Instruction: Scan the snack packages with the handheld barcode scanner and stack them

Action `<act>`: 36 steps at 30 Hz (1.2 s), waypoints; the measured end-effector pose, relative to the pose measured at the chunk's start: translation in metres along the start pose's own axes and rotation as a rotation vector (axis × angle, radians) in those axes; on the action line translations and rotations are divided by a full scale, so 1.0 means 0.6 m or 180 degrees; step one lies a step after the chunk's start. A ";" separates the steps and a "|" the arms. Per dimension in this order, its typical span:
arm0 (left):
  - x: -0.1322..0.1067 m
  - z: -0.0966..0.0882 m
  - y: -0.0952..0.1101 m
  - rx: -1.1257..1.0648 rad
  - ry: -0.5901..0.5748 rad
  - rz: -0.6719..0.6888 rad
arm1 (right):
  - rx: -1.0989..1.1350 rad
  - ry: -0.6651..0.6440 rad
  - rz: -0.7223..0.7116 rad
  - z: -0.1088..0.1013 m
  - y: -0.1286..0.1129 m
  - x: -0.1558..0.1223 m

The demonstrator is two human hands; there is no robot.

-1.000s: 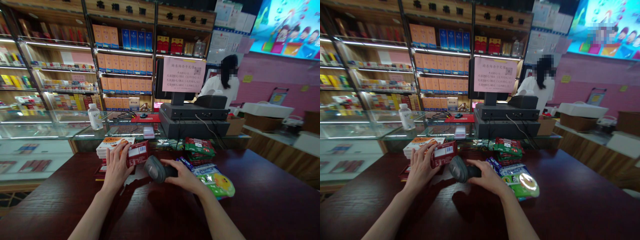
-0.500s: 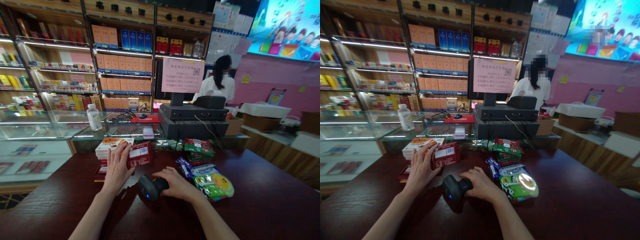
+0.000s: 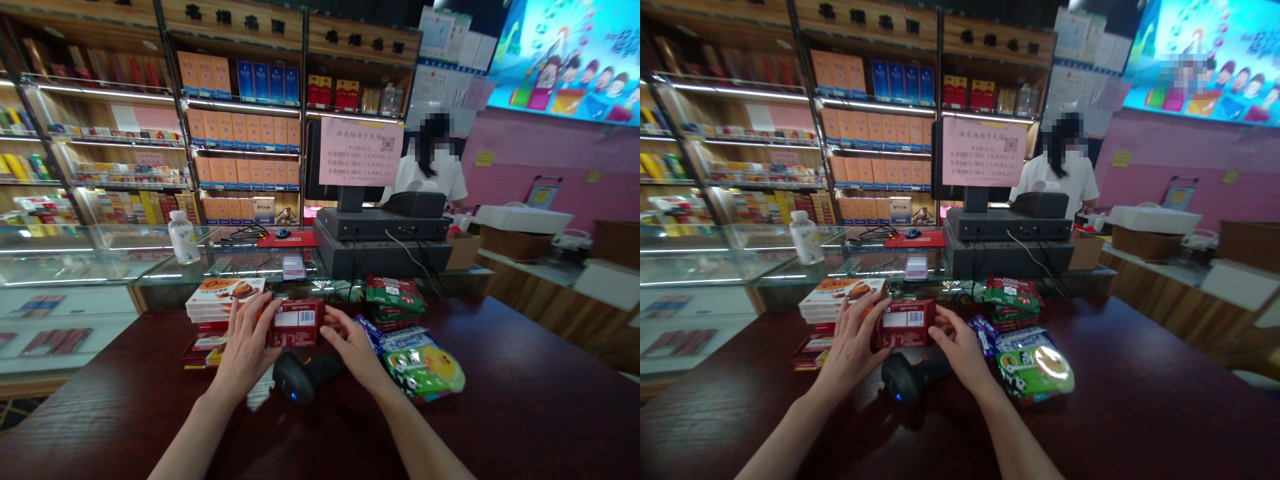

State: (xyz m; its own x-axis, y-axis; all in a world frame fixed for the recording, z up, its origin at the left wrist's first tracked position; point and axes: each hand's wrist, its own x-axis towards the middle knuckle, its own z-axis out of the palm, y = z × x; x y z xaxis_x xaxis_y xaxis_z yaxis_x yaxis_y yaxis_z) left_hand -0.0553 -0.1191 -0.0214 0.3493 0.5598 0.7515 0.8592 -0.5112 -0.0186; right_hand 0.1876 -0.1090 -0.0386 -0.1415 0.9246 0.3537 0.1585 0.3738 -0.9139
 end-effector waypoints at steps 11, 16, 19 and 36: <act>0.002 0.003 -0.002 -0.0018 -0.0235 -0.0452 | 0.0324 0.0464 0.0260 0.016 -0.015 0.001; 0.002 0.009 -0.004 -0.0632 -0.0310 -0.0657 | 0.0278 0.0647 0.0252 0.020 -0.011 0.002; 0.008 0.007 -0.002 -0.1200 -0.0235 -0.0877 | 0.0281 0.0798 0.0274 0.016 -0.010 0.004; 0.025 -0.018 -0.047 -0.1721 0.0499 -0.1919 | -0.0246 0.0553 -0.0967 0.040 -0.018 0.028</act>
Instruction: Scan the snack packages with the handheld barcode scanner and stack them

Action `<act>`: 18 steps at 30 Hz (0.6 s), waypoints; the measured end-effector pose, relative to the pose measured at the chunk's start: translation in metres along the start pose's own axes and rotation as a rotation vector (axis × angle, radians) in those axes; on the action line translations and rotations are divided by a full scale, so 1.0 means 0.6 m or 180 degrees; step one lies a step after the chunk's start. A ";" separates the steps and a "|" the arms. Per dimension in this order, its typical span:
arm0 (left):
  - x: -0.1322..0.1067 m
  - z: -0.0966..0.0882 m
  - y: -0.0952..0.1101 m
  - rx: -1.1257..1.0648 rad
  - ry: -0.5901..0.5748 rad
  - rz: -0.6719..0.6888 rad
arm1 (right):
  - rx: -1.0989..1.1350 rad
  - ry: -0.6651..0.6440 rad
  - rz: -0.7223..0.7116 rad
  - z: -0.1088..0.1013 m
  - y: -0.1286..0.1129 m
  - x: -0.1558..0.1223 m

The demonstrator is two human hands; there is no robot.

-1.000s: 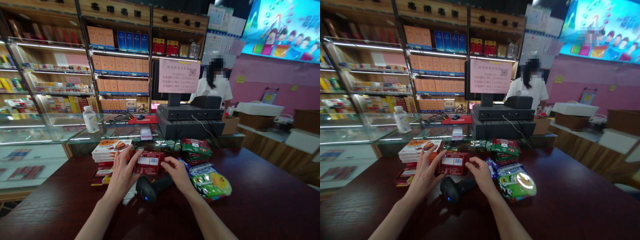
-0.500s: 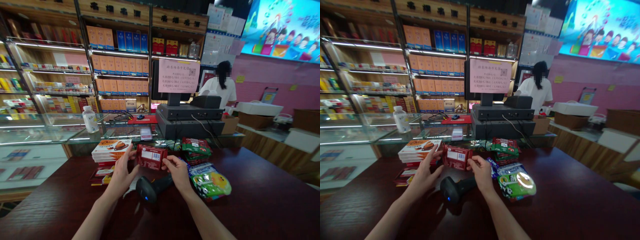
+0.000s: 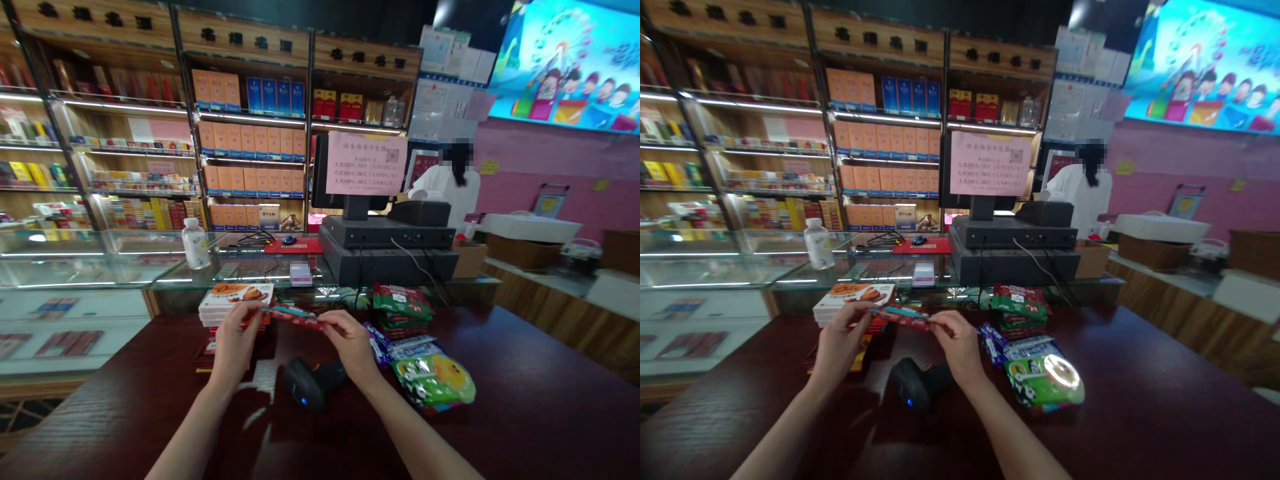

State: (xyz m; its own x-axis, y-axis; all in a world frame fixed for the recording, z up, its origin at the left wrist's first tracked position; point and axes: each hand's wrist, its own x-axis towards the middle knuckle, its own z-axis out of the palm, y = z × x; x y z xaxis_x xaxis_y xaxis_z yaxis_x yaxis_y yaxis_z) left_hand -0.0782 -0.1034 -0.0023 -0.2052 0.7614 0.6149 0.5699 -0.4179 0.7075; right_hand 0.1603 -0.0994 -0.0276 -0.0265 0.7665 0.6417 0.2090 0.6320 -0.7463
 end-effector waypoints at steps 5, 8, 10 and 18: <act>0.033 -0.040 -0.015 0.0146 -0.0147 -0.0132 | 0.0085 -0.0109 -0.0219 0.039 0.008 0.039; 0.049 -0.059 -0.035 -0.0134 -0.0181 -0.0227 | 0.0081 -0.0090 -0.0322 0.069 0.007 0.059; 0.057 -0.068 -0.049 -0.0432 -0.0190 -0.0318 | 0.0031 -0.0105 -0.0383 0.087 0.004 0.069; 0.069 -0.093 -0.075 -0.1254 -0.0582 -0.0786 | -0.0188 -0.0150 -0.0446 0.136 0.012 0.101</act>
State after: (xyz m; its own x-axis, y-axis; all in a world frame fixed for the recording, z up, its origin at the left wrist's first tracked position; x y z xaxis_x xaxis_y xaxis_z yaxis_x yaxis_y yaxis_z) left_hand -0.1568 -0.0804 0.0108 -0.1333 0.9209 0.3663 0.1708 -0.3427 0.9238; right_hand 0.0804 -0.0390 -0.0082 -0.1050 0.6768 0.7286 0.2572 0.7262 -0.6375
